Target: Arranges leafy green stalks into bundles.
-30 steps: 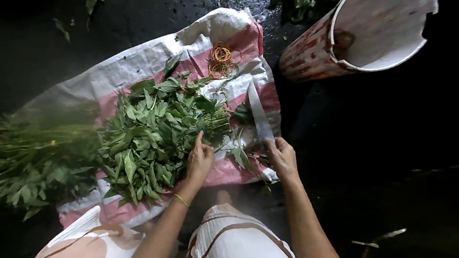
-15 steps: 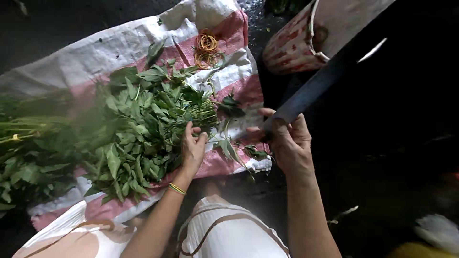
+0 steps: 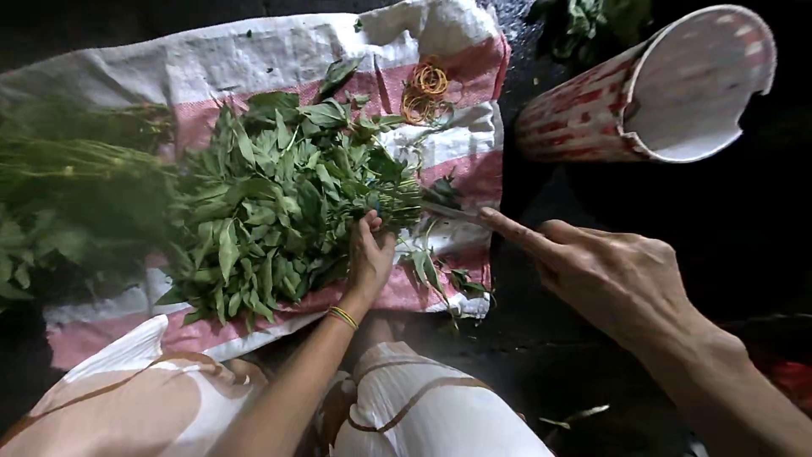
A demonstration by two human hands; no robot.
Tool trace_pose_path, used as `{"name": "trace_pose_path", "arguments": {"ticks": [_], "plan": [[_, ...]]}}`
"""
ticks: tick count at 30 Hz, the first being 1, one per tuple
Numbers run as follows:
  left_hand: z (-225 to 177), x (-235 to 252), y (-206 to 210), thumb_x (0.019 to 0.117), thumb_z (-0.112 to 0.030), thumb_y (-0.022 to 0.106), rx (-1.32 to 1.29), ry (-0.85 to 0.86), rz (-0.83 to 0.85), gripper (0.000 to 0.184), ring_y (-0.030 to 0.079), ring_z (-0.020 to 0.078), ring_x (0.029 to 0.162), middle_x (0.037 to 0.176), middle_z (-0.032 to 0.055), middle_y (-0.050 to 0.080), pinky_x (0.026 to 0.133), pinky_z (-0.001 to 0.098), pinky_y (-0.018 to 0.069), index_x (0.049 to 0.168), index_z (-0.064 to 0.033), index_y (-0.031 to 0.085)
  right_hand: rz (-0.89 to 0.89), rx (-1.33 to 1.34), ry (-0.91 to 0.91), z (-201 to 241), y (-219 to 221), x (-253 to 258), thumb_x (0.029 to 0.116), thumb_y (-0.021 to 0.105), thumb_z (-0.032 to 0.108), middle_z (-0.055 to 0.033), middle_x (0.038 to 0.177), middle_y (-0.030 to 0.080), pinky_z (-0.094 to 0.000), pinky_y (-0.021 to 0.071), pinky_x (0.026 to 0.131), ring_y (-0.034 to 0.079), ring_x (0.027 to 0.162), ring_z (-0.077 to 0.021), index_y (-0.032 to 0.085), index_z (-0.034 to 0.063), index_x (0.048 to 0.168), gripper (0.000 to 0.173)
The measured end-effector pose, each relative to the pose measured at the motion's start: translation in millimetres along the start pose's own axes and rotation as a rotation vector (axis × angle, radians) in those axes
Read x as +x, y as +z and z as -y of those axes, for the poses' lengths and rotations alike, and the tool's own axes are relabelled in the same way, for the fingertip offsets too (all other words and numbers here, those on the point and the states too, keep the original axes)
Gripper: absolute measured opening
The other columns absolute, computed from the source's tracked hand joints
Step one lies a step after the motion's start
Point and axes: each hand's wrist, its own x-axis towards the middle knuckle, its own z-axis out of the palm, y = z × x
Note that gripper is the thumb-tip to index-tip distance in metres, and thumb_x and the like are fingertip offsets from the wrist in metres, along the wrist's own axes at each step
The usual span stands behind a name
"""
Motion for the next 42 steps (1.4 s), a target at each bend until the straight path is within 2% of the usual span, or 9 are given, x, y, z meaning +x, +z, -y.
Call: {"name": "trace_pose_path", "arguments": {"ticks": [9, 17, 23, 25, 29, 34, 37, 40, 42], "plan": [[-4, -9, -3, 0.0994, -0.009, 0.061, 0.083, 0.012, 0.003, 0.053, 0.055, 0.0342, 0.131, 0.142, 0.0279, 0.053, 0.110, 0.0427, 0.0448, 0.147, 0.0078, 0.044, 0.091, -0.175, -0.118, 12, -13, 11, 0.0978, 0.052, -0.007, -0.0202, 0.076, 0.057, -0.0461, 0.0420, 0.044, 0.059, 0.057, -0.0401, 0.053, 0.0282, 0.152, 0.064], [-5, -8, -4, 0.1001, -0.010, 0.061, 0.088, -0.004, 0.025, 0.053, 0.054, 0.0337, 0.132, 0.144, 0.0265, 0.052, 0.111, 0.0430, 0.0437, 0.147, 0.0066, 0.044, 0.144, -0.268, -0.093, 33, -25, 19, 0.0984, 0.054, -0.005, -0.0220, 0.074, 0.057, -0.0472, 0.0433, 0.043, 0.059, 0.055, -0.0413, 0.053, 0.0239, 0.152, 0.061], [-6, -7, -9, 0.1020, -0.011, 0.058, 0.063, -0.019, 0.063, 0.049, 0.053, 0.0346, 0.133, 0.143, 0.0263, 0.052, 0.112, 0.0436, 0.0431, 0.147, 0.0059, 0.046, 0.358, -0.324, -0.004, 68, -42, 34, 0.0979, 0.058, -0.005, -0.0230, 0.071, 0.061, -0.0505, 0.0480, 0.047, 0.063, 0.056, -0.0434, 0.051, 0.0223, 0.153, 0.061], [-7, -7, -11, 0.1022, -0.011, 0.057, 0.042, -0.036, 0.079, 0.048, 0.053, 0.0345, 0.133, 0.143, 0.0260, 0.052, 0.112, 0.0442, 0.0425, 0.147, 0.0047, 0.046, 0.434, -0.353, 0.028, 75, -46, 41, 0.0988, 0.057, -0.003, -0.0212, 0.069, 0.061, -0.0497, 0.0487, 0.049, 0.064, 0.059, -0.0428, 0.046, 0.0269, 0.156, 0.066], [-6, -4, -14, 0.1025, -0.011, 0.056, 0.021, -0.051, 0.092, 0.047, 0.053, 0.0345, 0.134, 0.144, 0.0259, 0.052, 0.113, 0.0445, 0.0422, 0.146, 0.0056, 0.047, 0.581, -0.394, 0.073, 82, -53, 57, 0.1003, 0.054, -0.004, -0.0227, 0.075, 0.063, -0.0498, 0.0506, 0.054, 0.066, 0.066, -0.0433, 0.035, 0.0354, 0.161, 0.074], [-5, -2, -15, 0.1022, -0.011, 0.058, -0.016, -0.063, 0.098, 0.046, 0.053, 0.0351, 0.132, 0.142, 0.0267, 0.053, 0.112, 0.0449, 0.0431, 0.144, 0.0063, 0.048, 0.646, -0.404, 0.091, 93, -51, 77, 0.1026, 0.054, 0.002, -0.0186, 0.071, 0.062, -0.0470, 0.0502, 0.054, 0.066, 0.066, -0.0402, 0.033, 0.0354, 0.161, 0.071], [-8, -2, -18, 0.1027, -0.012, 0.057, -0.021, -0.097, 0.109, 0.045, 0.053, 0.0343, 0.132, 0.143, 0.0253, 0.053, 0.111, 0.0452, 0.0429, 0.143, 0.0049, 0.049, 0.678, -0.363, 0.107, 98, -38, 86, 0.1031, 0.052, 0.002, -0.0194, 0.072, 0.062, -0.0477, 0.0507, 0.055, 0.066, 0.066, -0.0409, 0.032, 0.0348, 0.162, 0.070], [-6, -4, -17, 0.1033, -0.014, 0.057, -0.015, -0.125, 0.119, 0.044, 0.053, 0.0341, 0.133, 0.144, 0.0241, 0.052, 0.111, 0.0459, 0.0435, 0.144, 0.0027, 0.051, 0.806, -0.287, 0.163, 89, -6, 98, 0.1030, 0.050, 0.000, -0.0254, 0.086, 0.065, -0.0544, 0.0530, 0.065, 0.067, 0.080, -0.0460, 0.020, 0.0382, 0.164, 0.078], [-5, -4, -20, 0.1037, -0.014, 0.056, -0.011, -0.126, 0.132, 0.043, 0.053, 0.0322, 0.133, 0.145, 0.0224, 0.052, 0.111, 0.0439, 0.0439, 0.144, 0.0006, 0.051, 0.742, -0.265, 0.137, 72, 17, 96, 0.1025, 0.052, 0.000, -0.0265, 0.088, 0.065, -0.0567, 0.0531, 0.064, 0.067, 0.079, -0.0474, 0.021, 0.0428, 0.163, 0.080]]}}
